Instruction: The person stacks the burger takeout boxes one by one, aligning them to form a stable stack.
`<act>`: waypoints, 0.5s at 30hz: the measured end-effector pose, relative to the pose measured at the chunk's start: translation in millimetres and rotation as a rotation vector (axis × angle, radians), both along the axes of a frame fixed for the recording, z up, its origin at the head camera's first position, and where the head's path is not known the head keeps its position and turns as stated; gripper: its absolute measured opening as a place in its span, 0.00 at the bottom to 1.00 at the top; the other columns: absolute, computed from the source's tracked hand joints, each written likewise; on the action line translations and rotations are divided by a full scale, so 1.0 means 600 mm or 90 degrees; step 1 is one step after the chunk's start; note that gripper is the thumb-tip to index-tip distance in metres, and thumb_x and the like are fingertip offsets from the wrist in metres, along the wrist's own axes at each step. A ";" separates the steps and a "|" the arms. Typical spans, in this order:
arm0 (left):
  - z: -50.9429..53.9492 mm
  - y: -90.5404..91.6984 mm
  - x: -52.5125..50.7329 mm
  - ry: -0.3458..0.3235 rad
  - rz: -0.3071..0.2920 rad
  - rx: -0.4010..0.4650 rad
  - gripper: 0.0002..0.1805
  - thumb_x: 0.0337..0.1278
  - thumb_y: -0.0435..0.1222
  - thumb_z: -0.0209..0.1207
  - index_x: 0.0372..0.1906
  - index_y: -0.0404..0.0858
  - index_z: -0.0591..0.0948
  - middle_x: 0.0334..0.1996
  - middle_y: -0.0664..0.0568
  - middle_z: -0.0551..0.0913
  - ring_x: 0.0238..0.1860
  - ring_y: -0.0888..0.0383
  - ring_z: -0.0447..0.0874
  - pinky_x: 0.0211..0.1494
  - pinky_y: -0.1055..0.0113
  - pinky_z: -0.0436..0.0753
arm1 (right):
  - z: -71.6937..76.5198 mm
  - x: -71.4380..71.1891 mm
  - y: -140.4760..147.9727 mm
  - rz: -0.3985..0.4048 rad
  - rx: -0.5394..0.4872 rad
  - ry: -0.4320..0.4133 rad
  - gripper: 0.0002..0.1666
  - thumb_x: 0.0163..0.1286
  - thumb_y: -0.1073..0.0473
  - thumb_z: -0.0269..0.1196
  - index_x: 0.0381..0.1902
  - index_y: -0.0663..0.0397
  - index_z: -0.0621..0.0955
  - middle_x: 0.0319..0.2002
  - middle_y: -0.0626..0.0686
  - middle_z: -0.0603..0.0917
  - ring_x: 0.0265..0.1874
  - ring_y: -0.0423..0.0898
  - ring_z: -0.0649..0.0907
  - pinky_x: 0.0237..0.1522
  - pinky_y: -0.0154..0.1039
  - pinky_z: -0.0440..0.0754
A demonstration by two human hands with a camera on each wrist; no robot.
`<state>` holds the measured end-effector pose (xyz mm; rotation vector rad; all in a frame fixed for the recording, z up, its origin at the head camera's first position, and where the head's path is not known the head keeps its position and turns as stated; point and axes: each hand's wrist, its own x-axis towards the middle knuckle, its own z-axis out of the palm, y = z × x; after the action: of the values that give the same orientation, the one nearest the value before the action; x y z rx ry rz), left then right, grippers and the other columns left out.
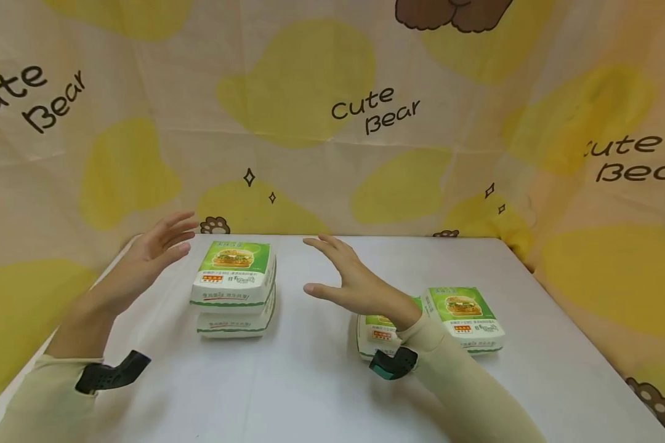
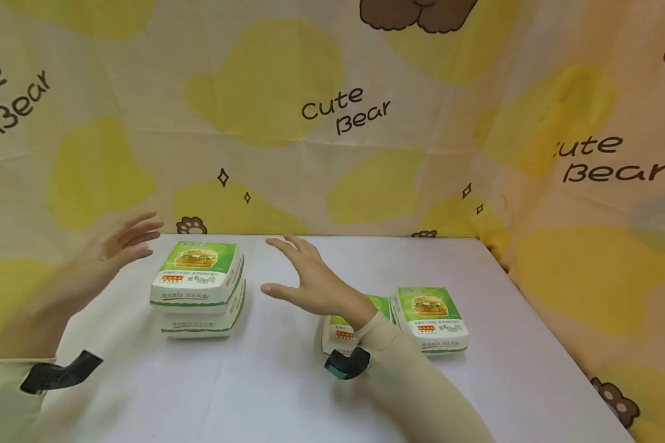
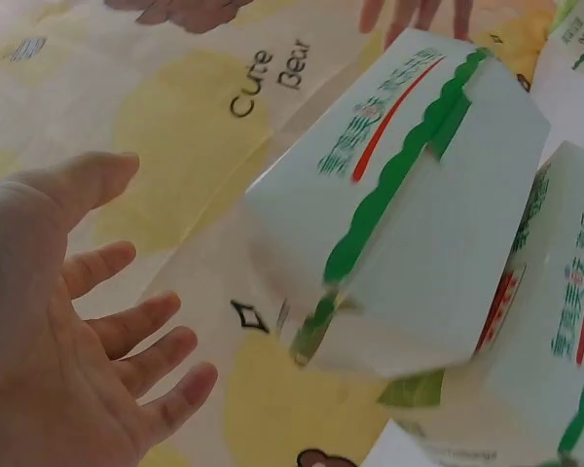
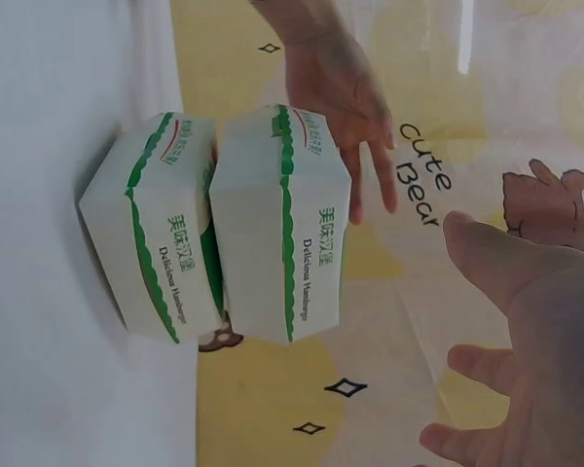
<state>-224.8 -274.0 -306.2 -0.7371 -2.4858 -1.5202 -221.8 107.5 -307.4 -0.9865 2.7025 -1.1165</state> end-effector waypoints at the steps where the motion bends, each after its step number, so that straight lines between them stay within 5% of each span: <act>1: 0.002 0.009 -0.001 0.004 0.002 -0.008 0.33 0.76 0.33 0.50 0.80 0.49 0.57 0.68 0.67 0.68 0.65 0.76 0.67 0.59 0.87 0.72 | 0.000 0.001 0.005 -0.002 0.001 -0.003 0.45 0.70 0.42 0.65 0.79 0.31 0.57 0.82 0.47 0.49 0.82 0.50 0.46 0.76 0.66 0.56; 15: 0.012 0.037 0.003 0.035 -0.009 -0.055 0.34 0.74 0.33 0.53 0.80 0.47 0.58 0.75 0.45 0.64 0.67 0.81 0.61 0.60 0.88 0.68 | -0.005 0.015 0.094 -0.039 0.029 0.002 0.42 0.71 0.44 0.65 0.78 0.34 0.60 0.82 0.52 0.50 0.81 0.56 0.51 0.74 0.69 0.57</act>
<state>-223.2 -251.7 -298.8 -0.8008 -2.5254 -1.3853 -212.9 163.7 -310.4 -0.9061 2.7652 -1.0587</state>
